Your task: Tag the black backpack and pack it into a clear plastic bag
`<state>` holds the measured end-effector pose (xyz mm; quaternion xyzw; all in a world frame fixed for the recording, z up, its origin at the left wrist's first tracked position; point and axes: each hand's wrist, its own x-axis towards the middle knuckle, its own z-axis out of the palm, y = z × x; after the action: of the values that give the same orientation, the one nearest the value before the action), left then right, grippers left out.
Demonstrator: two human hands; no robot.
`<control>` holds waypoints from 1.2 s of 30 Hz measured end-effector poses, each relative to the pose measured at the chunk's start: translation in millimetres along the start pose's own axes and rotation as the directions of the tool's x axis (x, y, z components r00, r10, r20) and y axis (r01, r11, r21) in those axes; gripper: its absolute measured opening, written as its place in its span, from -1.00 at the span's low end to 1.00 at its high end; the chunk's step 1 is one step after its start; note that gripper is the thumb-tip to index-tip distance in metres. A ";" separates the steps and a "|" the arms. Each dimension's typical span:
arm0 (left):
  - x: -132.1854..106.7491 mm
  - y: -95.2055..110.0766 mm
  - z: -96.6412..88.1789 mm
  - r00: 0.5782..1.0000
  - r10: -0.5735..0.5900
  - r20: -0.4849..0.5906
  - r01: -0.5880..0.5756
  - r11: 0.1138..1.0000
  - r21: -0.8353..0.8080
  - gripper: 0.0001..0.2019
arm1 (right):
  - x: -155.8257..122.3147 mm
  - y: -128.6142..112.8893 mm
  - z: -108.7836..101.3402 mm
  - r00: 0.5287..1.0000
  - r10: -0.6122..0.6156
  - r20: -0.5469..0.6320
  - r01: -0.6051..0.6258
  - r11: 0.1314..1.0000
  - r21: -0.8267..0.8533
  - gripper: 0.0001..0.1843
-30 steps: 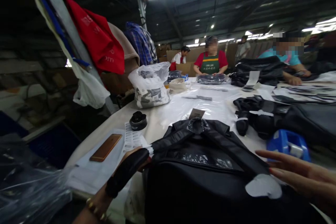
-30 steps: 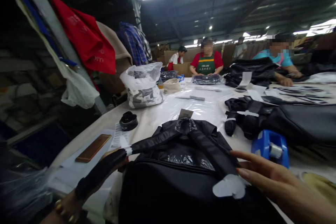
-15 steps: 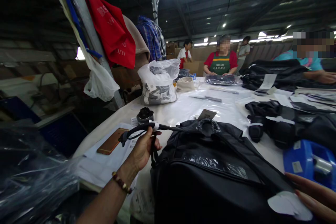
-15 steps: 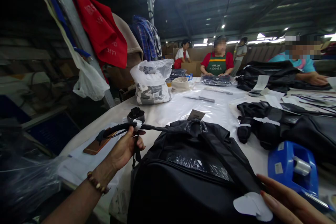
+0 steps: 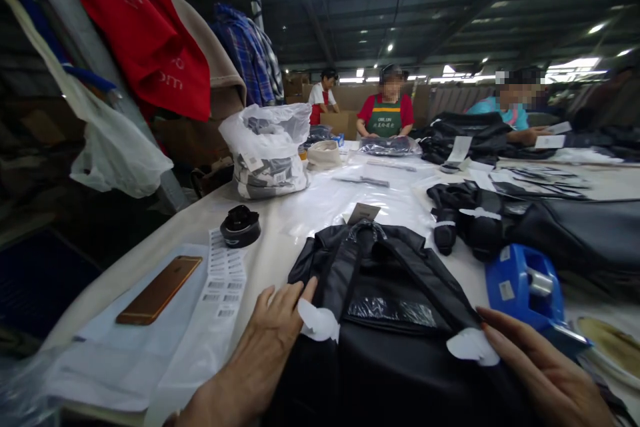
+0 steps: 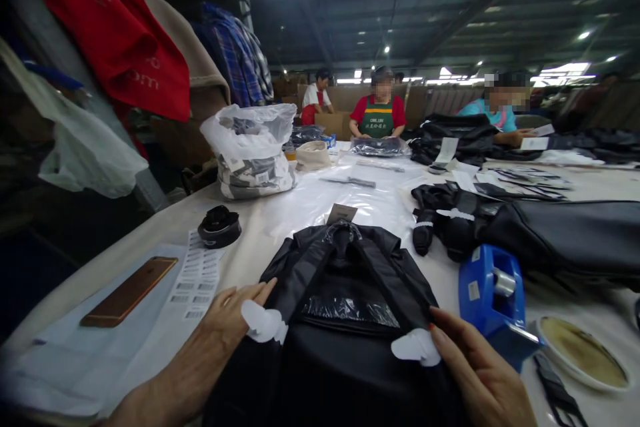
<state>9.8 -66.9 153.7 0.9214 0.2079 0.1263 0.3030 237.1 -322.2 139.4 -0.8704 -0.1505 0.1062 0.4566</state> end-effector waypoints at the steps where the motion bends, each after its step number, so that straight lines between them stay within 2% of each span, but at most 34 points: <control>1: 3.2 -3.4 3.8 0.999 0.019 0.042 -0.026 0.981 0.194 -0.40 | 0.8 -2.1 5.3 1.000 -0.022 -0.007 0.022 1.000 -0.022 -0.32; 3: 8.0 -12.3 10.3 0.992 0.000 0.124 -0.043 0.939 0.342 -0.39 | 1.9 -7.5 15.7 0.999 -0.028 0.021 0.029 0.999 -0.027 -0.30; 5: 9.2 -21.8 13.6 0.982 0.010 0.189 -0.073 0.943 0.326 -0.39 | 2.2 -12.3 23.5 0.997 -0.061 0.044 0.064 0.997 -0.052 -0.31; 6: 8.7 -25.3 13.6 0.982 0.043 0.186 -0.100 0.946 0.309 -0.38 | 2.0 -13.7 25.8 0.996 -0.076 0.047 0.078 0.995 -0.062 -0.31; 7: 7.7 -27.2 12.6 0.986 0.090 0.143 -0.130 0.942 0.309 -0.37 | 1.5 -14.2 27.1 0.995 -0.092 0.044 0.095 0.993 -0.068 -0.33; 8: 6.6 -26.9 10.7 0.987 0.151 0.053 -0.160 0.929 0.334 -0.37 | 0.9 -14.0 27.6 0.993 -0.111 0.033 0.113 0.991 -0.070 -0.34; 9: 5.7 -24.4 8.3 0.970 0.234 -0.064 -0.194 0.906 0.376 -0.37 | 0.2 -13.1 27.6 0.991 -0.132 0.021 0.134 0.988 -0.071 -0.35; 10: 5.1 -19.8 5.7 0.926 0.334 -0.176 -0.235 0.875 0.423 -0.40 | -0.3 -11.9 27.2 0.988 -0.154 0.006 0.154 0.986 -0.071 -0.37; 11: 4.7 -13.6 3.5 0.864 0.441 -0.244 -0.289 0.831 0.476 -0.43 | -0.8 -10.4 26.5 0.985 -0.173 -0.009 0.172 0.983 -0.070 -0.39; 12: 4.6 -6.7 2.1 0.794 0.547 -0.265 -0.354 0.771 0.530 -0.46 | -1.0 -9.0 25.6 0.982 -0.189 -0.021 0.187 0.980 -0.067 -0.40; 14: 4.5 4.9 3.8 0.681 0.711 -0.174 -0.494 0.621 0.608 -0.53 | -1.3 -6.2 23.1 0.977 -0.211 -0.043 0.208 0.976 -0.063 -0.42; 16: 3.6 8.0 11.5 0.621 0.782 -0.053 -0.588 0.509 0.629 -0.59 | -2.3 -3.4 19.7 0.971 -0.233 -0.050 0.230 0.971 -0.069 -0.44; 18: 1.8 0.9 22.3 0.628 0.778 -0.017 -0.608 0.504 0.614 -0.61 | -4.5 0.1 16.6 0.954 -0.297 -0.028 0.294 0.952 -0.086 -0.49; 22: -1.6 -22.1 34.8 0.709 0.705 0.032 -0.607 0.586 0.537 -0.57 | -8.2 9.3 20.3 0.865 -0.501 0.025 0.500 0.857 -0.122 -0.59; 24: -1.3 -25.7 32.9 0.734 0.676 0.069 -0.612 0.614 0.499 -0.51 | -6.3 13.2 27.5 0.833 -0.551 0.046 0.551 0.822 -0.143 -0.58; 27: 0.6 -20.0 24.9 0.774 0.616 0.146 -0.608 0.660 0.441 -0.41 | 0.1 17.2 37.9 0.802 -0.589 0.097 0.597 0.784 -0.169 -0.58; 30: -0.3 -11.9 15.5 0.808 0.500 0.312 -0.587 0.724 0.362 -0.37 | 5.0 19.8 42.5 0.777 -0.621 0.109 0.630 0.757 -0.173 -0.59; 33: -2.2 -7.2 2.8 0.808 0.323 0.492 -0.519 0.785 0.338 -0.31 | 6.0 22.4 44.1 0.770 -0.629 0.103 0.637 0.753 -0.163 -0.60; 36: 3.2 4.1 -16.8 0.762 0.169 0.625 -0.443 0.840 0.314 -0.31 | 5.8 25.4 46.8 0.767 -0.634 0.099 0.642 0.751 -0.155 -0.59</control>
<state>7.8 -59.9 169.8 0.9811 -0.0279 -0.1586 0.1072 231.6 -298.1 91.9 -0.8020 -0.4562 -0.0526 0.3820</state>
